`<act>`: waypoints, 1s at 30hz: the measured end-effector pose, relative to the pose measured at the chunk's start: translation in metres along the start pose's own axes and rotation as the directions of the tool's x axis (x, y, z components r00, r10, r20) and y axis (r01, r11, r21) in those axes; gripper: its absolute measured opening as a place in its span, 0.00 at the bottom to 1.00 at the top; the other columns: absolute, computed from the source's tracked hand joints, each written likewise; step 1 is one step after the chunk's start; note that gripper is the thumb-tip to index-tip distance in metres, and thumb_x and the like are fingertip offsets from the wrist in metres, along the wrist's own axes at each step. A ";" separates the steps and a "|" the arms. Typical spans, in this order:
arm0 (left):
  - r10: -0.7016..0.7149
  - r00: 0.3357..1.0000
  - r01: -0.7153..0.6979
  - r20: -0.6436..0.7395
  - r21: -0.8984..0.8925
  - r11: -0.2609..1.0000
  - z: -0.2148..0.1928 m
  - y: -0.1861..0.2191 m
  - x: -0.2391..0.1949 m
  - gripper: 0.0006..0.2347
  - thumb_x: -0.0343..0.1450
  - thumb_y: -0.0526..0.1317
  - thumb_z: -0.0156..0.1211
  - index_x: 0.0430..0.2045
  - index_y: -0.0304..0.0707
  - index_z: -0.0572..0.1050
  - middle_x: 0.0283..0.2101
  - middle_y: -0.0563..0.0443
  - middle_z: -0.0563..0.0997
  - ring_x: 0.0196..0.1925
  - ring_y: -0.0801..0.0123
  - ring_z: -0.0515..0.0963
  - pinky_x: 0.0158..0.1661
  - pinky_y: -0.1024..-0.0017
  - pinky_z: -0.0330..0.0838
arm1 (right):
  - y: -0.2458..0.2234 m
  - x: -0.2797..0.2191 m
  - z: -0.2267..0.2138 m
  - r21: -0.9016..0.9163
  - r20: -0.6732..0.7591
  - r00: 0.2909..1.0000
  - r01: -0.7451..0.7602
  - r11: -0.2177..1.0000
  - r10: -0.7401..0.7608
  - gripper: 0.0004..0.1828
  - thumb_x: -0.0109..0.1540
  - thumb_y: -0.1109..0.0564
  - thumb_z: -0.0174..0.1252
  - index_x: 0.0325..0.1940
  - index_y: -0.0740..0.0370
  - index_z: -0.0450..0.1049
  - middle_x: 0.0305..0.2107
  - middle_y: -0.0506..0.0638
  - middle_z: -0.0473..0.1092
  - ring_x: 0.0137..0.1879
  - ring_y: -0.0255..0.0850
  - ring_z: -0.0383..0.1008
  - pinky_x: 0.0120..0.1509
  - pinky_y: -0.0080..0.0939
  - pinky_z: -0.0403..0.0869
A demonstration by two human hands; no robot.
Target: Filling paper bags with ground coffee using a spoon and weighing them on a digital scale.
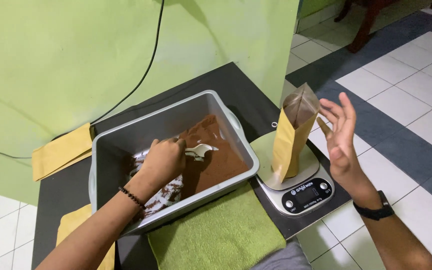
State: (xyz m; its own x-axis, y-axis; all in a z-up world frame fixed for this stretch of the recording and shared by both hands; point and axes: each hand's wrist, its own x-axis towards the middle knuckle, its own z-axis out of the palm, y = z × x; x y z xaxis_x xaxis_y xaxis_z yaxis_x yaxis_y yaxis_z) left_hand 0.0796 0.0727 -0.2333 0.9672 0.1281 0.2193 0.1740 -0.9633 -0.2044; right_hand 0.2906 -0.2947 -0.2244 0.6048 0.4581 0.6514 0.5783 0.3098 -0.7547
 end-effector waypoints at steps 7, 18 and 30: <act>0.005 0.993 -0.005 0.115 0.003 1.000 -0.011 0.009 0.002 0.09 0.68 0.42 0.54 0.37 0.44 0.79 0.34 0.49 0.83 0.36 0.56 0.84 0.42 0.59 0.67 | 0.010 0.001 -0.020 0.050 -0.016 1.000 0.027 0.998 -0.027 0.63 0.57 0.15 0.36 0.80 0.59 0.28 0.68 0.68 0.40 0.75 0.65 0.39 0.78 0.78 0.36; -0.185 0.907 0.358 0.378 -0.462 0.811 -0.045 0.018 0.002 0.12 0.69 0.41 0.54 0.36 0.34 0.83 0.34 0.31 0.85 0.43 0.36 0.84 0.44 0.49 0.76 | -0.051 -0.002 0.007 -0.200 0.114 0.991 -0.051 0.978 0.075 0.66 0.53 0.27 0.52 0.78 0.67 0.27 0.68 0.74 0.42 0.75 0.71 0.40 0.76 0.78 0.43; -0.360 0.762 0.646 0.539 -0.583 0.494 -0.141 0.018 -0.034 0.13 0.70 0.42 0.54 0.38 0.35 0.85 0.38 0.36 0.86 0.47 0.45 0.84 0.50 0.54 0.73 | -0.053 0.007 0.058 -0.458 0.132 0.958 -0.171 0.872 0.257 0.67 0.49 0.47 0.75 0.77 0.68 0.38 0.65 0.71 0.51 0.74 0.67 0.52 0.77 0.70 0.52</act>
State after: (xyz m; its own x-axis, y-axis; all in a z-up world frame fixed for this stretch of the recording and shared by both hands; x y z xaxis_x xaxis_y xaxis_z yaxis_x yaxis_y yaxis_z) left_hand 0.0242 0.0174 -0.1096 0.7738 0.5714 -0.2734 0.6024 -0.5303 0.5966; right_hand 0.2324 -0.2600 -0.1840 0.6555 0.6278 0.4198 0.6519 -0.1897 -0.7342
